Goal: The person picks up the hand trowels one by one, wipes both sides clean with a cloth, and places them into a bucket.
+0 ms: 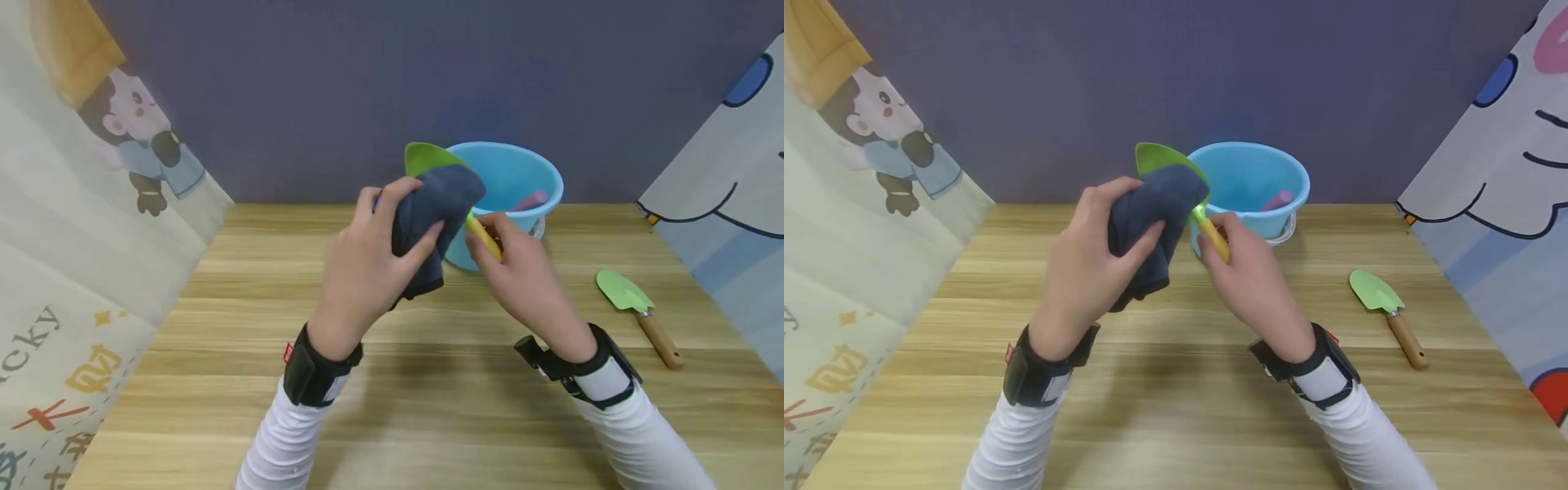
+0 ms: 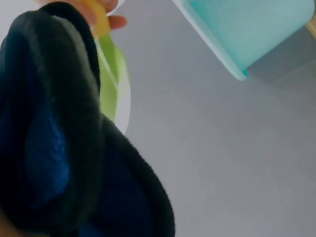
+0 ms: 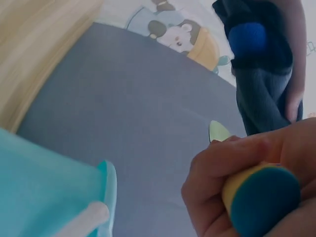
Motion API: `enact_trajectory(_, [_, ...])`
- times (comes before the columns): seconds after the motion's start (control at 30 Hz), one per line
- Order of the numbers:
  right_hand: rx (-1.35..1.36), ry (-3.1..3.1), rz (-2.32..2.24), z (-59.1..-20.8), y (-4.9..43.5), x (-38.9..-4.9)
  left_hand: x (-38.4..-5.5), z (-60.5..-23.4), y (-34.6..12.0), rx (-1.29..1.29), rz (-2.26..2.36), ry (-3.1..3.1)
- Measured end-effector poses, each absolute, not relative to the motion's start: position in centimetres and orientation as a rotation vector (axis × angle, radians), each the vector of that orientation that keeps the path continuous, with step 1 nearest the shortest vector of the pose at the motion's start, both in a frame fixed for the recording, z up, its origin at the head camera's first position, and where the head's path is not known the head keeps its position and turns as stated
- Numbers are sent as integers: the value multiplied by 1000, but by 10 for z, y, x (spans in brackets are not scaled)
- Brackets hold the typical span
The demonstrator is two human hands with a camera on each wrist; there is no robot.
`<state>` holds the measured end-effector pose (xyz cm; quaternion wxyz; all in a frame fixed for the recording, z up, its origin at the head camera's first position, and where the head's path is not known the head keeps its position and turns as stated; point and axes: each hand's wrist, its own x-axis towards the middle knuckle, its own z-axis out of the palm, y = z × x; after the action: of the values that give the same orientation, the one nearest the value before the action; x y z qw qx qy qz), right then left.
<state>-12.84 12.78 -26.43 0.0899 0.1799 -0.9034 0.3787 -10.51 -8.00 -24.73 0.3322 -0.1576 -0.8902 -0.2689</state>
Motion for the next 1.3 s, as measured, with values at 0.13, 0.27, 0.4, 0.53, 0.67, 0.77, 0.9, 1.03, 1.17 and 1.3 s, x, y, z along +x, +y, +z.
enact_trajectory(0.13, [523,-2668,1206,-270,131,-123,-109,-254,-69,-481,-662,-2323])
enact_trajectory(0.27, [536,-2625,1224,-270,132,-119,-114,-261,-63,-508,-630,-2323])
enact_trajectory(0.4, [551,-2594,1200,-269,129,-114,-113,-263,-61,-483,-623,-2318])
enact_trajectory(0.53, [566,-2568,1109,-272,127,-113,-112,-265,-60,-447,-621,-2346])
enact_trajectory(0.67, [586,-2539,1006,-276,125,-113,-111,-265,-59,-423,-633,-2375])
enact_trajectory(0.77, [592,-2523,980,-276,125,-113,-110,-264,-59,-409,-639,-2381])
enact_trajectory(0.9, [584,-2523,961,-276,123,-112,-110,-263,-59,-391,-632,-2390])
enact_trajectory(1.03, [591,-2521,939,-277,122,-111,-108,-262,-59,-368,-609,-2398])
enact_trajectory(1.17, [605,-2507,934,-278,120,-110,-107,-261,-60,-342,-589,-2406])
enact_trajectory(1.3, [600,-2512,949,-279,118,-110,-107,-260,-60,-329,-580,-2413])
